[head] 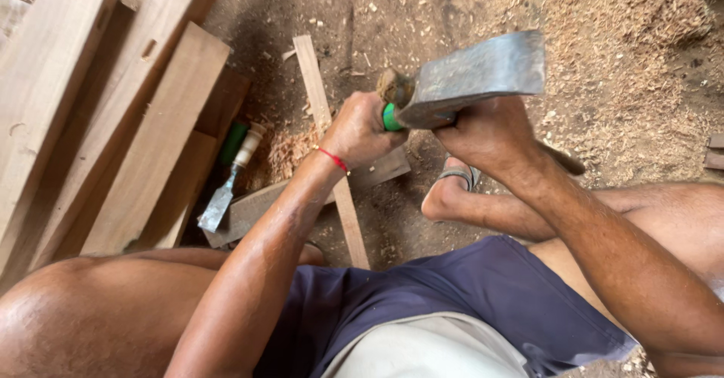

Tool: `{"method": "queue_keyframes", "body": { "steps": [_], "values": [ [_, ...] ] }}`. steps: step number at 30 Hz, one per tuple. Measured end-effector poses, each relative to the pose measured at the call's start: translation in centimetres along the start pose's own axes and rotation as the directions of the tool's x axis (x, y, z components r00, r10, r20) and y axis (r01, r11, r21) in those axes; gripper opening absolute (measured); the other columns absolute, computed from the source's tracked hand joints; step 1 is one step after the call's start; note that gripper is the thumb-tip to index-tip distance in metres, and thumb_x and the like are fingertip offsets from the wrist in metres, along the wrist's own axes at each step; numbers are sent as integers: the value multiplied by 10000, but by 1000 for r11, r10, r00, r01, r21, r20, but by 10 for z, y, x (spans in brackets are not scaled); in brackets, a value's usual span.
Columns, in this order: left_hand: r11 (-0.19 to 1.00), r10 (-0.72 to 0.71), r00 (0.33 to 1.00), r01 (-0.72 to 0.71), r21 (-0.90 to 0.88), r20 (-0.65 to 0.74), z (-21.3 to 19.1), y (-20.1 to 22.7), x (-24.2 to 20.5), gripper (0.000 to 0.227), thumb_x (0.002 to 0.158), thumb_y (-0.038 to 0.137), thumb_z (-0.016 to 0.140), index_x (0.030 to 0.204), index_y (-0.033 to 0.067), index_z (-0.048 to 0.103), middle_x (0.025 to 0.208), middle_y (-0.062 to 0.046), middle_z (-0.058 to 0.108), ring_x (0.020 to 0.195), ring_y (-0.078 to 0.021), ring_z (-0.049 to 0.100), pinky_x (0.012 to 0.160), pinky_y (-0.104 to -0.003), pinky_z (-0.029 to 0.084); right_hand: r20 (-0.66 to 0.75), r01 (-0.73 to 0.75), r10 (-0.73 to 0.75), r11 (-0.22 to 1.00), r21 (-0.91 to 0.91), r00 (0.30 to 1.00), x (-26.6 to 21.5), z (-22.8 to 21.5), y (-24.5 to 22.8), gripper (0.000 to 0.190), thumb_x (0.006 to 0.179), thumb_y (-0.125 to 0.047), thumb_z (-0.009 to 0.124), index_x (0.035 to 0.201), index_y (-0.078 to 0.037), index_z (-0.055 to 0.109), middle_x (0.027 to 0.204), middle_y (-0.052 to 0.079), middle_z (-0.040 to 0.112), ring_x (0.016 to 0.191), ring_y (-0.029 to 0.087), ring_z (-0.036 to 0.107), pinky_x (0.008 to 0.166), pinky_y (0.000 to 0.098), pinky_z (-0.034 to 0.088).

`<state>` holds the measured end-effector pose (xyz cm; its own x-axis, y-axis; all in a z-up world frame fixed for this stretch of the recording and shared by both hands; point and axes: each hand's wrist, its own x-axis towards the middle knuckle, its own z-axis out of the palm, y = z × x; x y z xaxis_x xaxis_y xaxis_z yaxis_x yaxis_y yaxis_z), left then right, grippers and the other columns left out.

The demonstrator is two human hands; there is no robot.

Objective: The person uses a chisel and an adze-like striking tool to create a rectangular hole in a piece of wood. They hold the chisel in place and strike it repeatedly with the back of the tool, clearing out wood chips as they progress.

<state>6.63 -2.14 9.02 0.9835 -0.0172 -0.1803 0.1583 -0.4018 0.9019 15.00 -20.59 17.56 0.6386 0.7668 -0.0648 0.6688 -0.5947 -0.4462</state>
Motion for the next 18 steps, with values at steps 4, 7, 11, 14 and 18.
{"method": "queue_keyframes", "body": {
  "steps": [4,7,11,14,18],
  "values": [
    [975,170,980,-183,-124,-103,-2,-3,-4,282,771,112,764,1039,95,679,925,-121,774,844,-223,764,799,-373,597,-118,59,-40,984,169,992,-7,-13,-2,296,913,-147,722,1163,-1,660,965,125,714,837,204,717,709,316,637],
    [968,209,967,-226,-109,-143,-3,-8,-11,300,771,98,769,1046,65,655,924,-133,751,850,-227,749,756,-386,580,-221,159,-90,935,318,971,-11,-15,-3,282,1000,-179,714,1203,2,640,1054,129,705,930,188,725,779,292,662],
    [979,110,989,-125,-159,-101,-6,-17,-16,190,782,120,794,935,81,687,841,-79,757,788,-172,730,729,-353,589,-22,70,-73,991,-115,997,1,7,-13,223,874,-104,773,1088,-69,724,960,96,765,836,217,736,727,355,623],
    [955,152,982,-176,-239,-116,-9,-24,-22,219,767,96,787,959,81,684,853,-59,739,800,-138,690,735,-334,570,146,-114,130,987,-115,981,5,4,-19,242,949,-152,720,1174,-71,682,964,88,747,783,190,740,700,299,644],
    [934,256,954,-286,-215,-156,-10,-32,-27,263,775,73,789,1005,64,661,899,-42,729,842,-127,687,784,-326,566,-149,202,-176,962,184,973,-9,-6,-21,319,941,-138,717,1216,5,640,1080,142,706,973,214,713,807,305,642]
  ]
}}
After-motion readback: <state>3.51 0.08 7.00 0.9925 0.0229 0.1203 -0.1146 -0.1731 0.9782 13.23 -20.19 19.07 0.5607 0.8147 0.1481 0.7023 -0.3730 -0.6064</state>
